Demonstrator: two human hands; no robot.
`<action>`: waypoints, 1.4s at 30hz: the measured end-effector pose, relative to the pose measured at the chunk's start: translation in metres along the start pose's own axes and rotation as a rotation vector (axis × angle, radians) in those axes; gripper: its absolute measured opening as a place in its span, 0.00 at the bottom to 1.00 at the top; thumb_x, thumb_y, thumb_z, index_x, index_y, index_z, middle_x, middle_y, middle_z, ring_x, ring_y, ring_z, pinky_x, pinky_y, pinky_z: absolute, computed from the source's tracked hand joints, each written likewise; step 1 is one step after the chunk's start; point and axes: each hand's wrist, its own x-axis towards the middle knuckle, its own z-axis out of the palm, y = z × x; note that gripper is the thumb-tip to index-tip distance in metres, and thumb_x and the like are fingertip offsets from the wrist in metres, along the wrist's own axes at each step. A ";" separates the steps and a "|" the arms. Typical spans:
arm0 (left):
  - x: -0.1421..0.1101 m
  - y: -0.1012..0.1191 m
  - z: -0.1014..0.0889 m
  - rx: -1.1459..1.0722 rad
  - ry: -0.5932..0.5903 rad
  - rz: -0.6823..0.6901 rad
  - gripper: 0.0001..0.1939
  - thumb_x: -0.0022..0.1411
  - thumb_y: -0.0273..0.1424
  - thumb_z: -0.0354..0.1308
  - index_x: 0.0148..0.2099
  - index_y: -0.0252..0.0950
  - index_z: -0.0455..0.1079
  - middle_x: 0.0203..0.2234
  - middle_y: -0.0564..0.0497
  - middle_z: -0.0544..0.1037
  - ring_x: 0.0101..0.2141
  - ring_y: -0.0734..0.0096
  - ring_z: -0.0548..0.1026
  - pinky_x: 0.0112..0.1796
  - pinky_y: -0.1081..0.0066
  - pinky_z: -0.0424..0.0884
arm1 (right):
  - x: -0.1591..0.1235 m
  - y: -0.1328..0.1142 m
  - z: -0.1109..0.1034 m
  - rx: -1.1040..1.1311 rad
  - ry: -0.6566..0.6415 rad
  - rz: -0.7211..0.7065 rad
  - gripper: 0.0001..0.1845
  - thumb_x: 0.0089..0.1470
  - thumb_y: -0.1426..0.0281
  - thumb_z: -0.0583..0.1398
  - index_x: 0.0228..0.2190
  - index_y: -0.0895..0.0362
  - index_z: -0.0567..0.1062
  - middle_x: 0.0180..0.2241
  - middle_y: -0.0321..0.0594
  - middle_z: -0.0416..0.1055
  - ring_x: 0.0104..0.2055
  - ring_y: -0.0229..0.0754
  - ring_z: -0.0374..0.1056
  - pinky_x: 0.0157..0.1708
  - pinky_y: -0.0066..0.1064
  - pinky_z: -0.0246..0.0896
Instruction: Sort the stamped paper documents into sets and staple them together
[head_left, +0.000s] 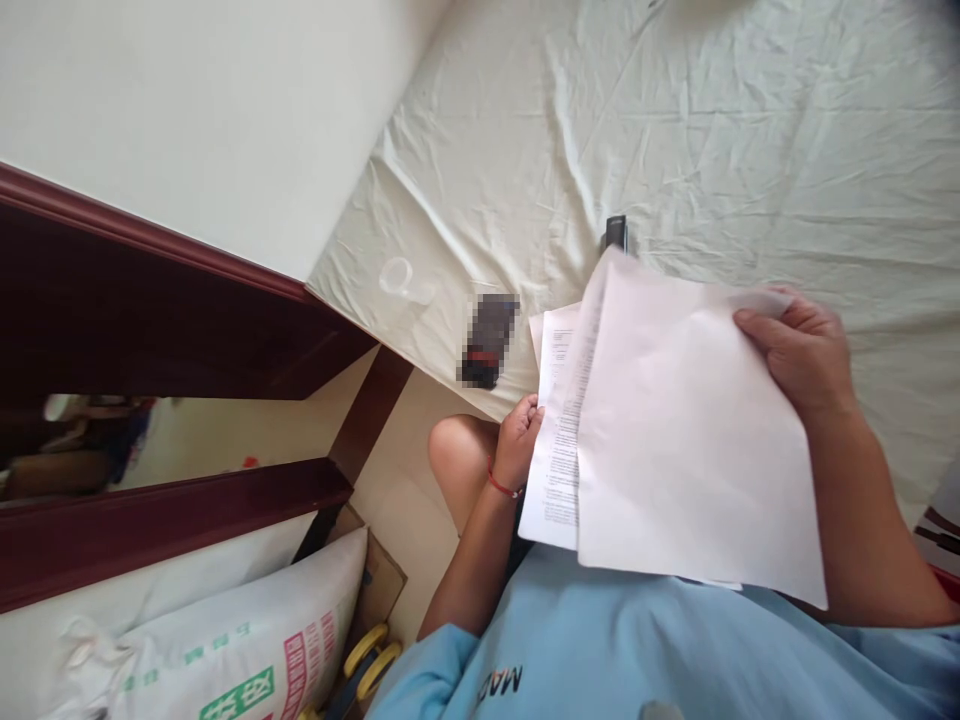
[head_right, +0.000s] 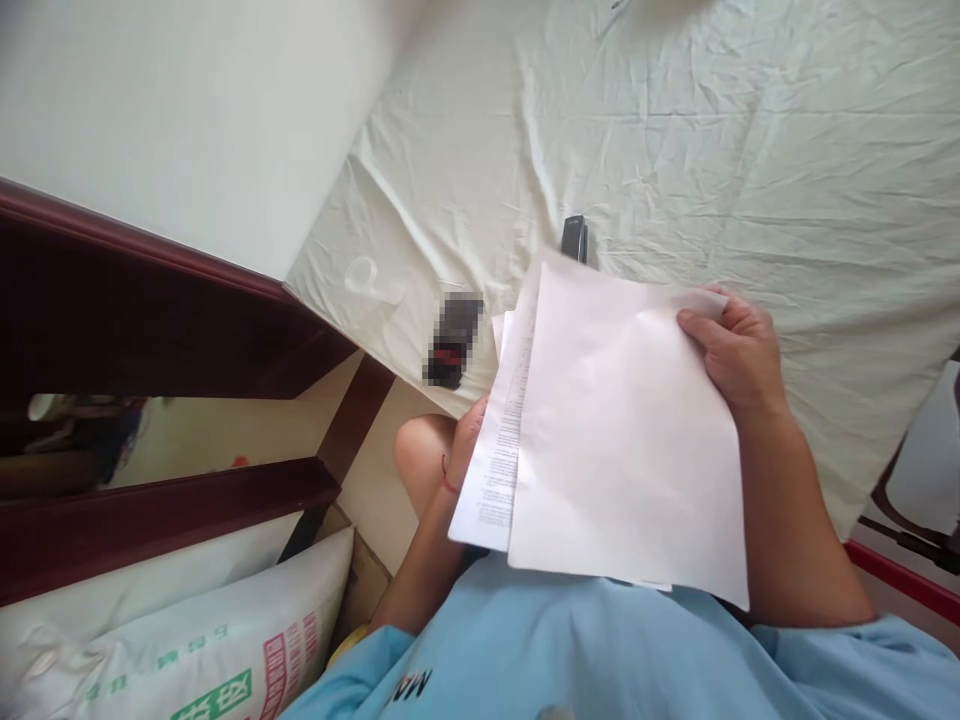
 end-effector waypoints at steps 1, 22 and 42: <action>0.001 -0.001 0.000 0.005 -0.009 0.008 0.21 0.68 0.49 0.64 0.49 0.36 0.76 0.36 0.47 0.82 0.35 0.62 0.77 0.38 0.66 0.73 | -0.001 0.001 0.002 -0.054 -0.016 0.001 0.17 0.35 0.66 0.71 0.31 0.55 0.78 0.26 0.32 0.71 0.24 0.34 0.61 0.23 0.27 0.55; 0.003 -0.014 -0.003 0.075 -0.002 0.104 0.25 0.73 0.56 0.57 0.43 0.38 0.73 0.32 0.52 0.74 0.33 0.67 0.68 0.36 0.70 0.66 | -0.002 0.025 0.001 -0.497 -0.170 -0.325 0.16 0.58 0.62 0.64 0.47 0.52 0.83 0.32 0.33 0.74 0.31 0.37 0.64 0.34 0.31 0.56; 0.007 -0.013 -0.002 0.134 -0.022 0.093 0.24 0.71 0.55 0.59 0.36 0.39 0.65 0.30 0.53 0.70 0.33 0.67 0.68 0.39 0.69 0.67 | 0.002 0.025 0.004 -0.409 0.122 -0.461 0.10 0.55 0.63 0.67 0.36 0.57 0.82 0.27 0.34 0.70 0.29 0.34 0.61 0.31 0.30 0.53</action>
